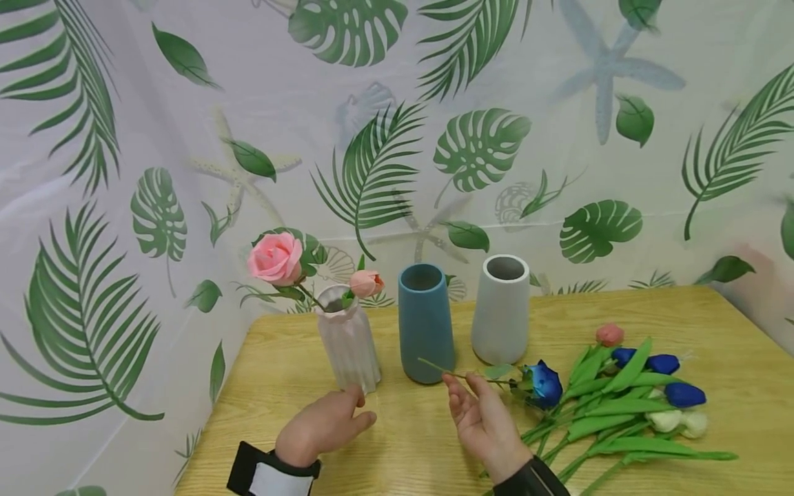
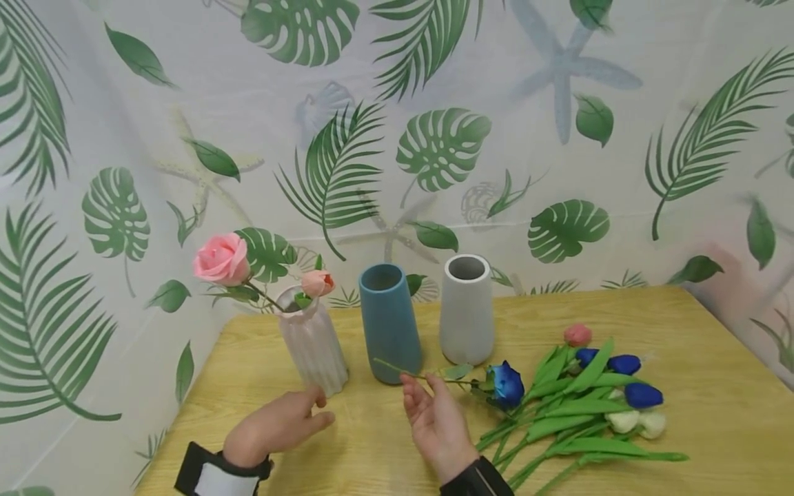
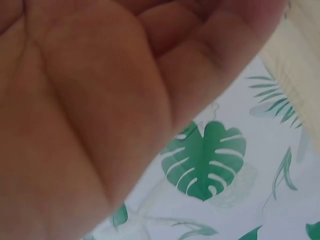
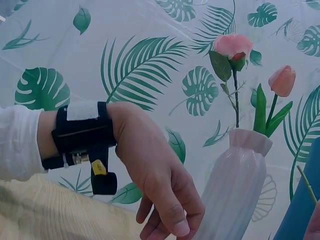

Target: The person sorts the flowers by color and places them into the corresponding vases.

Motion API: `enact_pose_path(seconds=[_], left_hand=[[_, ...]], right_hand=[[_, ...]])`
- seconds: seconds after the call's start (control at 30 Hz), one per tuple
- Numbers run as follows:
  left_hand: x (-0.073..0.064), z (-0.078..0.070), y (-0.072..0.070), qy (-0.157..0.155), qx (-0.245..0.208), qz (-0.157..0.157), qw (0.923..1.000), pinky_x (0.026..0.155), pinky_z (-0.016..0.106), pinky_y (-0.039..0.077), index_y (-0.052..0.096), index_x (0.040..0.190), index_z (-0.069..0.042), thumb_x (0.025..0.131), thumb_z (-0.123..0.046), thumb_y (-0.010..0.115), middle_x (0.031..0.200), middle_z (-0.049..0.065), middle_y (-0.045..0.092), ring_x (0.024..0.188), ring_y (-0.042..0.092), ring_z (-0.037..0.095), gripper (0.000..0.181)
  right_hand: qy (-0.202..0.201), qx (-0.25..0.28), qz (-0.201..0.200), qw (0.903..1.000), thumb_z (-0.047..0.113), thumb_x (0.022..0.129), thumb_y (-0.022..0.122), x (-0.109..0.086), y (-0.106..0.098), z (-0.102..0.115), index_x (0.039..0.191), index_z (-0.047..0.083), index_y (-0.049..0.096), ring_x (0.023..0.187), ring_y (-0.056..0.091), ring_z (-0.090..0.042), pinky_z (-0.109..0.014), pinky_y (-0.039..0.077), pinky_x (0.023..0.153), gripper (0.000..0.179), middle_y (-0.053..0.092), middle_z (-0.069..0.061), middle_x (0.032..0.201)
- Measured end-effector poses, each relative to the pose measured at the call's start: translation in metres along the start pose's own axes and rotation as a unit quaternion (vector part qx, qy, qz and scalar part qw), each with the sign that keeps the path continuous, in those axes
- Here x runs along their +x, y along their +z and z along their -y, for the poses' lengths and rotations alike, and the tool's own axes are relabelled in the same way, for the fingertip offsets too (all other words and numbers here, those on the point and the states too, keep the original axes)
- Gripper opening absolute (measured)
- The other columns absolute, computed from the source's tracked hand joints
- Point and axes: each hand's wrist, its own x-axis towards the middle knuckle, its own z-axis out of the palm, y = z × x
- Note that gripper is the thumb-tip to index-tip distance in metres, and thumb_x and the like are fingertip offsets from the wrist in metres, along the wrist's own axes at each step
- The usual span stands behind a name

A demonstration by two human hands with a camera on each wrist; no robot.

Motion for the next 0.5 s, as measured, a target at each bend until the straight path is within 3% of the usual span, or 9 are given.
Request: enact_pose_path(seconds=[0.1,0.17,0.3,0.4,0.5], left_hand=[[0.005,-0.001,0.004,0.009,0.004,0.004,0.9999,0.072,0.041,0.047,0.059,0.11,-0.004,0.099,-0.029,0.06,0.09,0.006,0.062,0.077,0.056,0.02,0.027],[0.009,-0.002,0.007,0.02,0.007,0.005,0.9998,0.072,0.04,0.048,0.06,0.11,-0.003,0.098,-0.029,0.061,0.091,0.007,0.063,0.079,0.058,0.021,0.029],[0.021,-0.007,0.016,0.042,0.013,-0.007,0.999,0.088,0.044,0.051,0.055,0.128,0.006,0.098,-0.031,0.061,0.12,0.019,0.063,0.107,0.063,0.03,0.048],[0.031,-0.012,0.023,0.043,0.004,-0.032,0.9985,0.105,0.049,0.042,0.037,0.144,0.011,0.099,-0.034,0.059,0.146,0.028,0.044,0.132,0.048,0.037,0.067],[0.04,-0.016,0.03,0.044,-0.023,-0.071,0.9962,0.11,0.051,0.036,0.021,0.15,0.014,0.101,-0.034,0.056,0.154,0.033,0.028,0.141,0.036,0.04,0.077]], right_hand=[[-0.005,-0.013,0.003,0.9999,0.023,0.109,0.031,0.0,0.001,0.001,0.136,0.009,0.036,0.065,0.064,0.003,-0.009,0.05,0.071,0.03,0.067,-0.004,0.094],[-0.008,-0.018,0.005,0.9998,0.023,0.109,0.032,-0.001,0.002,0.002,0.117,0.008,0.046,0.066,0.063,0.003,-0.008,0.05,0.071,0.022,0.067,-0.003,0.093],[-0.018,-0.034,0.022,0.999,0.021,0.109,0.033,-0.006,0.006,0.007,0.105,0.006,0.059,0.066,0.063,0.005,-0.007,0.048,0.07,0.03,0.067,0.0,0.091],[-0.023,-0.037,0.027,0.9987,0.02,0.109,0.036,-0.01,0.009,0.011,0.097,0.009,0.066,0.066,0.062,0.005,-0.006,0.047,0.069,0.035,0.066,0.001,0.09],[-0.018,-0.031,0.026,0.999,0.019,0.108,0.039,-0.014,0.012,0.014,0.095,0.01,0.069,0.066,0.062,0.005,-0.005,0.047,0.07,0.034,0.065,0.001,0.09]])
